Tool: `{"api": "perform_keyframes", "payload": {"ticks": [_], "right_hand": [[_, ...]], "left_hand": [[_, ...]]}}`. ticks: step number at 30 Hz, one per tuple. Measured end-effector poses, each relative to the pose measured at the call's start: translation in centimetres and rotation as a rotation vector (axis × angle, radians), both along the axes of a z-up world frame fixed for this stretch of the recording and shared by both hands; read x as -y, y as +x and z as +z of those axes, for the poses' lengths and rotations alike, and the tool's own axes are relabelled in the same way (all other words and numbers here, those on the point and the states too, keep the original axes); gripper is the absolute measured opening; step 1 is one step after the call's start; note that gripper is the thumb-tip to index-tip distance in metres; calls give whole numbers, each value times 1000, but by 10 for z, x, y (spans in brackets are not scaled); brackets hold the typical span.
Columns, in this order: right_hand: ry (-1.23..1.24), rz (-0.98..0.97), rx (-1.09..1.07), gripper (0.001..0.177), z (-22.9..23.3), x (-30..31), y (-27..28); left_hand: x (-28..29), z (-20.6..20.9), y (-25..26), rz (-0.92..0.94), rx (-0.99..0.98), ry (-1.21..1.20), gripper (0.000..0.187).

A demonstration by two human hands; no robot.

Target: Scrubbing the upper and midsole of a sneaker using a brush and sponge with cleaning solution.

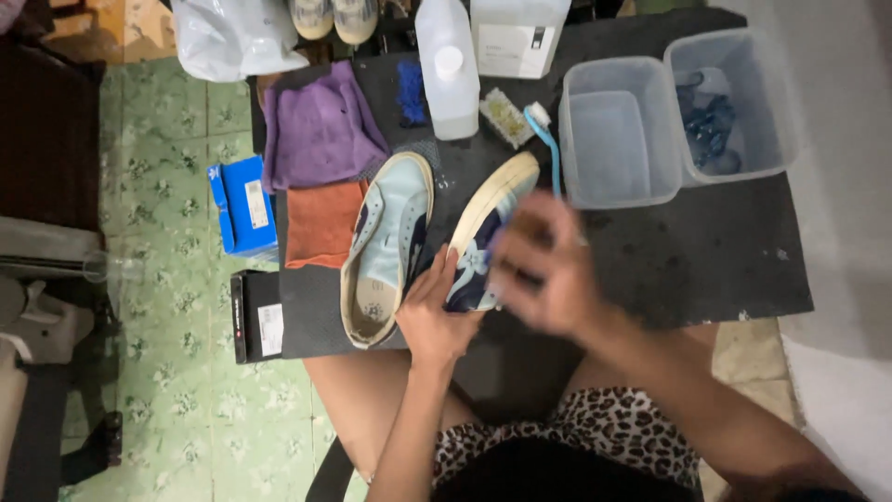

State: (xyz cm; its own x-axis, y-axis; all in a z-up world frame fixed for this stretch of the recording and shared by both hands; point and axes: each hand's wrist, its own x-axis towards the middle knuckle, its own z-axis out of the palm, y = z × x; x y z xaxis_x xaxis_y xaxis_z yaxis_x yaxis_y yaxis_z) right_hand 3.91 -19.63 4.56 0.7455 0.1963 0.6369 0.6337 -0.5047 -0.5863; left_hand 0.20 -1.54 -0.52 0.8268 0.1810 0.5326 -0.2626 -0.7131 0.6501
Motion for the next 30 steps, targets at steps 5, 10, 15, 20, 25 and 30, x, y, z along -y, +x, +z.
{"api": "perform_keyframes", "payload": {"ticks": [5, 10, 15, 20, 25, 30], "right_hand": [[-59, -17, 34, 43, -15, 4, 13], [-111, 93, 39, 48, -27, -13, 2], [-25, -59, 34, 37, -13, 6, 47], [-99, -6, 117, 45, -8, 3, 49], [136, -331, 102, 37, 26, 50, 83], [711, -18, -236, 55, 15, 53, 52]], "left_hand": [[-1, 6, -3, -16, 1, 34, 70], [1, -4, -2, -3, 25, 49, 61], [0, 6, 1, 6, -33, -8, 62], [3, 21, -2, 0, -78, 42, 58], [-7, 5, -6, -94, -100, 5, 67], [-12, 31, -7, -167, -218, -495, 37]]}}
